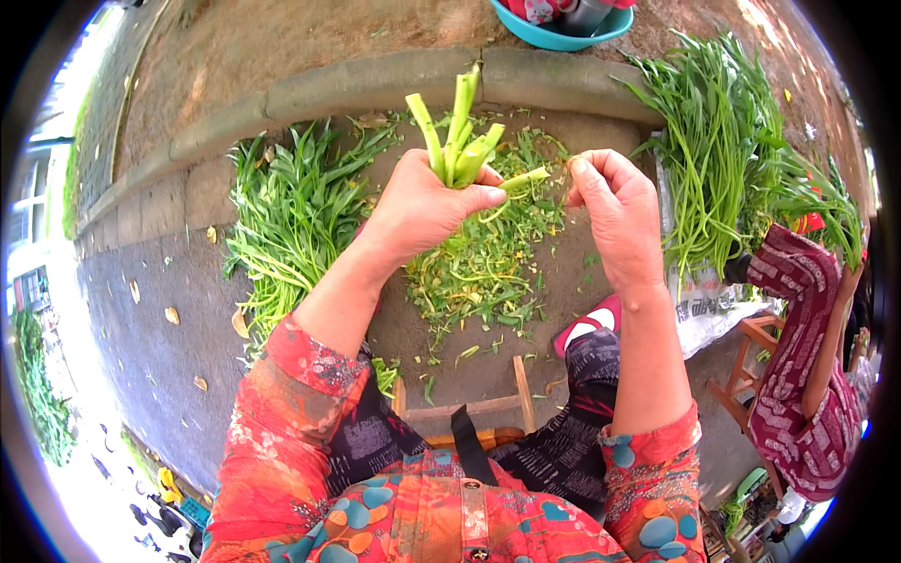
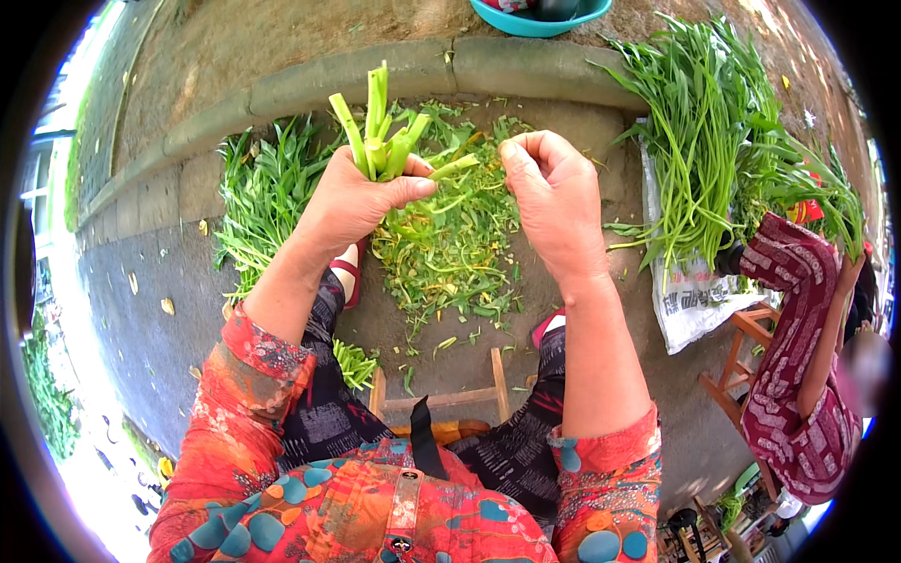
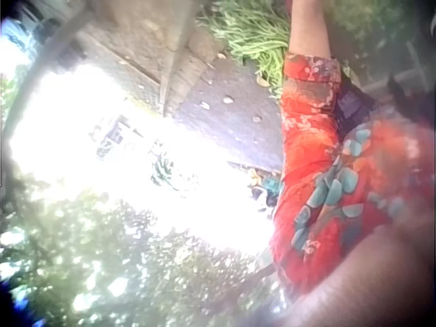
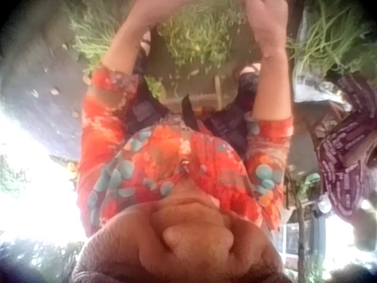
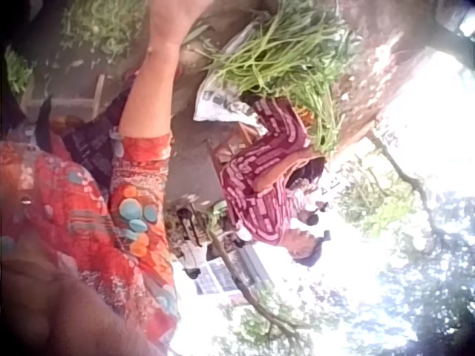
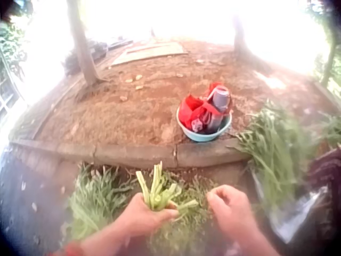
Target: The person strips the leaves and outer layers from green vegetable stems by hand, separating the edible parts into bundles and discarding waste into a pile on the ground.
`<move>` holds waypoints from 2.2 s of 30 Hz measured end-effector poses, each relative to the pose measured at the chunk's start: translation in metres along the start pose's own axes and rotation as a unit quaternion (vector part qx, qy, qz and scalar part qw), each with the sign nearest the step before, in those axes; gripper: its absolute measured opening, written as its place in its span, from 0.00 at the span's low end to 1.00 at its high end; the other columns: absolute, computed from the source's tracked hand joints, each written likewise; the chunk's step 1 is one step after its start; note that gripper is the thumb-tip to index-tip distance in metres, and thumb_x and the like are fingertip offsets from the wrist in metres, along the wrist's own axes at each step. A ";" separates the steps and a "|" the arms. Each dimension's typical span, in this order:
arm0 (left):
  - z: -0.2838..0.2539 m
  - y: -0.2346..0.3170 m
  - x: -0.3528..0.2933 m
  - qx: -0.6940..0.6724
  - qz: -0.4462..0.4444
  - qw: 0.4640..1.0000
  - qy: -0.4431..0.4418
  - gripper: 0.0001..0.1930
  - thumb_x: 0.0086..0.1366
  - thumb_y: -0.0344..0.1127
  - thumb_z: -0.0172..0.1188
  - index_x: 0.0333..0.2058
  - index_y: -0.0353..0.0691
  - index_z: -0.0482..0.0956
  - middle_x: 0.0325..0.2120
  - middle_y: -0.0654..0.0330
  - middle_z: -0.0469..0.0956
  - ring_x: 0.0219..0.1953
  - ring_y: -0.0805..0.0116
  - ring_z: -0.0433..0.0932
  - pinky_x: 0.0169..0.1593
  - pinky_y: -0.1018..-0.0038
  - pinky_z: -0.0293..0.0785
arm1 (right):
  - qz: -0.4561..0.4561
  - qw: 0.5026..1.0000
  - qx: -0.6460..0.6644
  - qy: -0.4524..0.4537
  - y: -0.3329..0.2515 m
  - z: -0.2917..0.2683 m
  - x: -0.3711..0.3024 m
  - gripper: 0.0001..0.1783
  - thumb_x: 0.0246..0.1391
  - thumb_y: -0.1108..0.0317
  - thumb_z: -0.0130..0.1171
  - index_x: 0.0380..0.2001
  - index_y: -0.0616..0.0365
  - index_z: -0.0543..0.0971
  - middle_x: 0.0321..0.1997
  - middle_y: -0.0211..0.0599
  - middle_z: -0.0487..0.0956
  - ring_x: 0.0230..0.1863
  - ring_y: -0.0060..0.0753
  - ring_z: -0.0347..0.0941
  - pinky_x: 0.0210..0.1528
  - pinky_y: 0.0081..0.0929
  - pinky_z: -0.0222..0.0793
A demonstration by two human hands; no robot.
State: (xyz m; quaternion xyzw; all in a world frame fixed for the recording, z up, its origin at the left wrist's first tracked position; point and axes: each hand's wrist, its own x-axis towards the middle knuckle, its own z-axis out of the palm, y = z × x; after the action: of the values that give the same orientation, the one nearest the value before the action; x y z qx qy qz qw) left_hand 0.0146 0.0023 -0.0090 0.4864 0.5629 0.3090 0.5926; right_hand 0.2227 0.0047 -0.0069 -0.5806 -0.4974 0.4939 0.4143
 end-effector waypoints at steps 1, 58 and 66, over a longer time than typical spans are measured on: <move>0.000 0.002 0.000 -0.012 -0.008 1.000 0.004 0.11 0.53 0.31 0.69 0.34 0.33 0.81 0.25 0.65 0.79 0.26 0.78 0.73 0.32 0.78 0.70 | -0.005 1.000 0.000 0.008 0.000 -0.001 0.000 0.09 0.56 0.68 0.58 0.27 0.64 0.76 0.22 0.20 0.71 0.24 0.11 0.60 0.26 0.15 0.59; -0.004 0.017 -0.006 0.109 -0.005 0.993 -0.049 0.05 0.49 0.24 0.65 0.28 0.34 0.81 0.20 0.66 0.77 0.25 0.78 0.72 0.31 0.77 0.70 | -0.145 0.964 -0.210 -0.072 0.013 0.013 -0.015 0.04 0.43 0.72 0.56 0.22 0.62 0.75 0.22 0.42 0.74 0.25 0.41 0.73 0.29 0.33 0.69; -0.010 0.011 -0.005 0.030 0.029 0.999 -0.007 0.05 0.51 0.24 0.64 0.30 0.35 0.81 0.23 0.66 0.78 0.28 0.78 0.75 0.36 0.77 0.71 | -0.066 0.984 -0.165 0.010 0.011 -0.002 -0.004 0.04 0.44 0.72 0.57 0.22 0.61 0.76 0.22 0.43 0.76 0.22 0.36 0.72 0.28 0.31 0.69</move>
State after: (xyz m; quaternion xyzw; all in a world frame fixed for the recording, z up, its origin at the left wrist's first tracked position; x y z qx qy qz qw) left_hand 0.0062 0.0034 0.0043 0.5220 0.5536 0.3059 0.5723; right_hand 0.2264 -0.0014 -0.0165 -0.6118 -0.6050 0.3705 0.3498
